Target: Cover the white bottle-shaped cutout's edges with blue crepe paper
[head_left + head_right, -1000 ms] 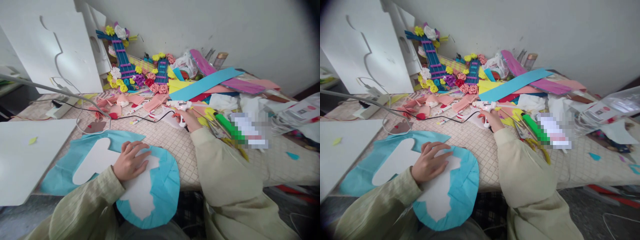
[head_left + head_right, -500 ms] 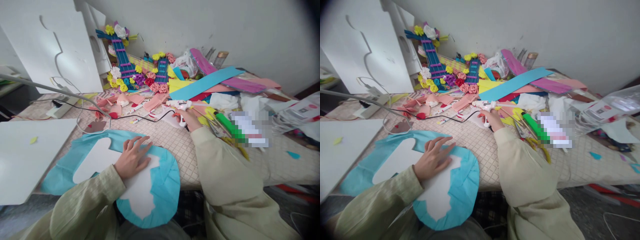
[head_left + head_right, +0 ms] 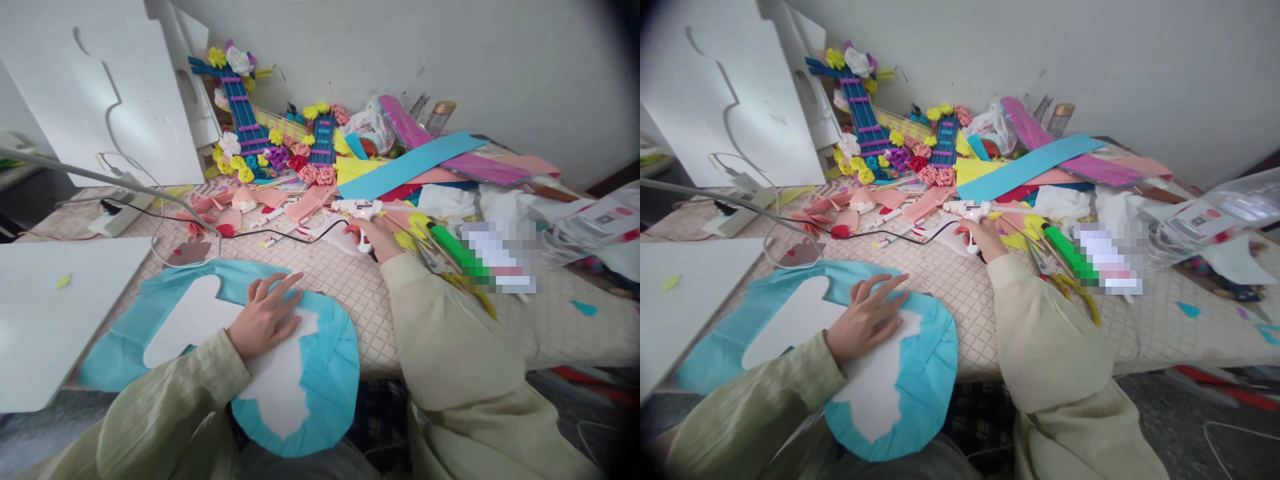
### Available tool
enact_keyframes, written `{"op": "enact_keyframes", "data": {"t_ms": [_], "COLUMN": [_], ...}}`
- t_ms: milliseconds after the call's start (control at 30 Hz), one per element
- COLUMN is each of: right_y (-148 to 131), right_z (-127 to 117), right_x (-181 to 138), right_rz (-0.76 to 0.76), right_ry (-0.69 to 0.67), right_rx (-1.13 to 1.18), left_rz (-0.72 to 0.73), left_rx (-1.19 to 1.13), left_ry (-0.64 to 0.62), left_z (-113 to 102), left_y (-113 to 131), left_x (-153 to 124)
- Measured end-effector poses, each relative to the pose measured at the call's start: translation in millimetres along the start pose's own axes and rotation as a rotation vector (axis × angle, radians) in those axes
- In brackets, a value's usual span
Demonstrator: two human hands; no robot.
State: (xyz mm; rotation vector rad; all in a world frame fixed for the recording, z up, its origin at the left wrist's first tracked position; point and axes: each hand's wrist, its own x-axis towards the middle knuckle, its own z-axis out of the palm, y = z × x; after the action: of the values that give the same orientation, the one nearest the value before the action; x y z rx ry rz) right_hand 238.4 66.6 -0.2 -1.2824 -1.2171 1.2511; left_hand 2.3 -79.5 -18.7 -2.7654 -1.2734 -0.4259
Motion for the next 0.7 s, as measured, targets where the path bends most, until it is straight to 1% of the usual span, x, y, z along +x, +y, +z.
{"op": "enact_keyframes", "data": {"t_ms": [133,200,400,467,500,633,700], "right_y": [-1.5,-1.0,3.0,2.1,1.0,-3.5,-3.1], "right_z": [0.2,0.1,-0.9,-0.9,-0.7,-0.2,-0.6], "right_x": [-0.7,-0.1,2.2,1.5,0.8,-2.2,-2.3], "right_rz": [0.001,0.006,-0.007,-0.007,-0.005,0.005,0.002], "right_ry": [-0.001,0.0,-0.01,-0.008,-0.008,0.001,0.0], "right_rx": [-0.004,-0.011,-0.02,-0.021,-0.021,-0.021,-0.012], "left_rz": [0.039,0.05,0.167,0.179,0.182,0.197,0.235], "left_rx": [0.023,0.026,-0.024,-0.041,-0.044,-0.054,-0.098], "left_ry": [-0.015,0.012,0.068,0.085,0.079,-0.015,-0.004], "left_z": [0.4,0.4,-0.4,-0.8,-1.1,-2.3,-2.2], "left_y": [-0.5,-1.3,-3.2,-3.0,-2.8,-2.4,-3.1], "left_x": [0.3,0.4,-1.1,-1.4,-1.2,0.4,0.8]}}
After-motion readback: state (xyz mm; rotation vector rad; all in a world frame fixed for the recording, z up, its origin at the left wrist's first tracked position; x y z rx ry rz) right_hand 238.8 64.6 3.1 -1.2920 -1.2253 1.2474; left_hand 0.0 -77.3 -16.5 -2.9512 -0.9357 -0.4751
